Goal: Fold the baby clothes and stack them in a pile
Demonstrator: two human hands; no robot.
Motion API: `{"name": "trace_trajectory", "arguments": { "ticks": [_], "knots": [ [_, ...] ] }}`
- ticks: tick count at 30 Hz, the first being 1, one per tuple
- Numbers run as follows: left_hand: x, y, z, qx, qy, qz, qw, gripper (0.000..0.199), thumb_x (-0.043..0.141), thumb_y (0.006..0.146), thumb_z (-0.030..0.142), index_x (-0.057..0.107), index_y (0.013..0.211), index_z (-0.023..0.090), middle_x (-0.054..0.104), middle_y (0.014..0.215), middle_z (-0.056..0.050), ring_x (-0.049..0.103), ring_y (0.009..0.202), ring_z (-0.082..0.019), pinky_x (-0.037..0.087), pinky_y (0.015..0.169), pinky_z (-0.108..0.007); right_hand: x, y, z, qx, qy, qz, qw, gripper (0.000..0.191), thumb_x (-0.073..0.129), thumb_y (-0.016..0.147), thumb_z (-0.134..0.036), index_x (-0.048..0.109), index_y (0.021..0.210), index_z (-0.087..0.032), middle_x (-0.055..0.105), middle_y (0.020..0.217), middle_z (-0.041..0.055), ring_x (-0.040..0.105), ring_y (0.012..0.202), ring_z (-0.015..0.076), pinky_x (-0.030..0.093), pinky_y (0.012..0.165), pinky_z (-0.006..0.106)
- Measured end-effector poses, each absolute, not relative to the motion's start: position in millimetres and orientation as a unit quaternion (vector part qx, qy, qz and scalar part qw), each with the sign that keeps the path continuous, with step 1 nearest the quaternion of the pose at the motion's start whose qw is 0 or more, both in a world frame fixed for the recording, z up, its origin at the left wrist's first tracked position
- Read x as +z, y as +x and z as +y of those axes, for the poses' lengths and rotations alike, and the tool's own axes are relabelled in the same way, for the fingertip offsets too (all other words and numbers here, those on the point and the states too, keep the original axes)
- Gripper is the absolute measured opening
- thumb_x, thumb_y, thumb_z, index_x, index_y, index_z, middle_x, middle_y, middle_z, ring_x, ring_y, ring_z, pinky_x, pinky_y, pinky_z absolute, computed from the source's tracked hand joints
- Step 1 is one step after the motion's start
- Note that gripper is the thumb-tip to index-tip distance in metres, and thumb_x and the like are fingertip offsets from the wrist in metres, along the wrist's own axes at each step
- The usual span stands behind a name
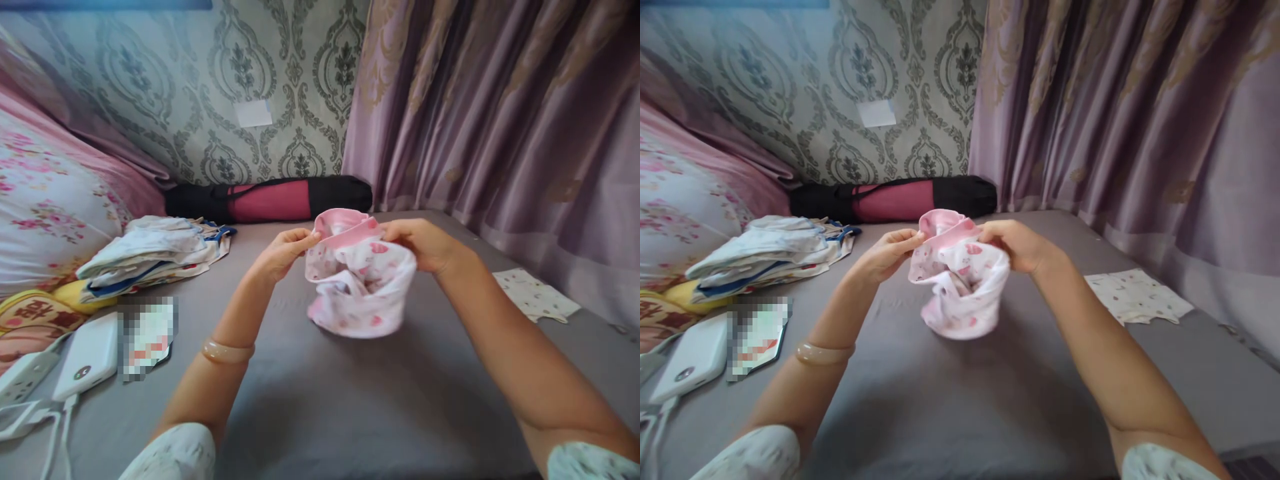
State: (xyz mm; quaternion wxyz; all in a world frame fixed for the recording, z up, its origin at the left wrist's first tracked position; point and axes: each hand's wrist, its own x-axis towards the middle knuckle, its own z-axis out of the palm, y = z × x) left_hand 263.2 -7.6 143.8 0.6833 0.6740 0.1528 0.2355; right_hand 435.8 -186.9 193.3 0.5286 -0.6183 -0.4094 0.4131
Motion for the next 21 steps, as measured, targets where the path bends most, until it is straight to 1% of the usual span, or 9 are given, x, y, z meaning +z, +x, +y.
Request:
{"name": "trace_trajectory", "arguments": {
  "ticks": [3, 5, 8, 10, 15, 16, 19, 21],
  "knots": [
    [130.6, 269.5, -12.6, 0.161, 0.607, 0.113, 0.77, 0.035, 0.08, 0.068, 0.045, 0.067, 0.075, 0.013, 0.067, 0.072, -0.002, 0.059, 0.065, -0.011, 0.046, 0.066, -0.024, 199.5, 451.9, -198.8, 0.493, -0.603, -0.338, 0.528, 0.008, 0.064, 0.065, -0.022, 0.066, 0.07, -0.017, 0.069, 0.07, 0.0055, 0.064, 0.061, 0.0188, 0.054, 0.059, 0.029],
    [119.0, 274.0, -15.2, 0.127, 0.566, 0.114, 0.807, 0.035, 0.08, 0.069, 0.045, 0.067, 0.08, 0.014, 0.068, 0.073, -0.002, 0.061, 0.064, -0.012, 0.049, 0.068, -0.026, 194.1, 461.7, -203.3, 0.496, -0.613, -0.324, 0.523, 0.011, 0.072, 0.067, -0.024, 0.067, 0.074, -0.018, 0.071, 0.073, 0.0052, 0.066, 0.063, 0.0181, 0.056, 0.061, 0.028],
    [104.2, 278.7, -19.5, 0.118, 0.526, 0.148, 0.829, 0.035, 0.079, 0.071, 0.043, 0.067, 0.089, 0.015, 0.069, 0.078, -0.003, 0.063, 0.068, -0.013, 0.05, 0.069, -0.028, 182.4, 471.3, -206.4, 0.472, -0.633, -0.318, 0.525, 0.019, 0.08, 0.068, -0.029, 0.069, 0.08, -0.018, 0.072, 0.076, 0.0042, 0.067, 0.064, 0.016, 0.057, 0.062, 0.027],
    [97.8, 280.3, -23.9, 0.117, 0.527, 0.171, 0.824, 0.036, 0.082, 0.069, 0.039, 0.066, 0.089, 0.015, 0.069, 0.081, -0.004, 0.064, 0.071, -0.013, 0.05, 0.07, -0.027, 176.8, 473.4, -207.0, 0.449, -0.649, -0.316, 0.526, 0.023, 0.082, 0.068, -0.032, 0.069, 0.082, -0.018, 0.072, 0.076, 0.0035, 0.066, 0.063, 0.0146, 0.057, 0.061, 0.025],
    [81.8, 283.4, -39.4, 0.122, 0.599, 0.199, 0.766, 0.047, 0.09, 0.051, 0.024, 0.064, 0.089, 0.014, 0.068, 0.085, -0.003, 0.064, 0.075, -0.013, 0.049, 0.072, -0.027, 175.9, 467.6, -208.9, 0.415, -0.675, -0.35, 0.5, 0.031, 0.083, 0.066, -0.043, 0.07, 0.08, -0.02, 0.07, 0.074, 0.0022, 0.063, 0.06, 0.0127, 0.053, 0.055, 0.023],
    [77.6, 283.8, -41.5, 0.138, 0.611, 0.209, 0.751, 0.046, 0.09, 0.05, 0.024, 0.063, 0.086, 0.014, 0.068, 0.082, -0.002, 0.063, 0.073, -0.013, 0.048, 0.07, -0.026, 177.6, 466.5, -210.1, 0.411, -0.678, -0.36, 0.493, 0.033, 0.083, 0.065, -0.046, 0.07, 0.081, -0.02, 0.07, 0.075, 0.0024, 0.063, 0.061, 0.0131, 0.052, 0.056, 0.023],
    [68.4, 281.1, -40.6, 0.175, 0.627, 0.235, 0.722, 0.039, 0.088, 0.052, 0.031, 0.061, 0.075, 0.015, 0.065, 0.071, 0.0, 0.06, 0.065, -0.011, 0.045, 0.064, -0.025, 184.3, 468.2, -215.7, 0.391, -0.693, -0.389, 0.464, 0.039, 0.081, 0.065, -0.052, 0.071, 0.086, -0.021, 0.071, 0.08, 0.0035, 0.064, 0.067, 0.0152, 0.053, 0.059, 0.025],
    [70.9, 274.8, -33.2, 0.185, 0.62, 0.244, 0.722, 0.038, 0.088, 0.052, 0.034, 0.062, 0.071, 0.014, 0.064, 0.067, 0.0, 0.059, 0.063, -0.011, 0.046, 0.065, -0.026, 188.7, 473.8, -219.7, 0.363, -0.708, -0.419, 0.437, 0.04, 0.08, 0.066, -0.053, 0.072, 0.089, -0.021, 0.072, 0.083, 0.0037, 0.065, 0.072, 0.0162, 0.052, 0.062, 0.025]
  ]
}}
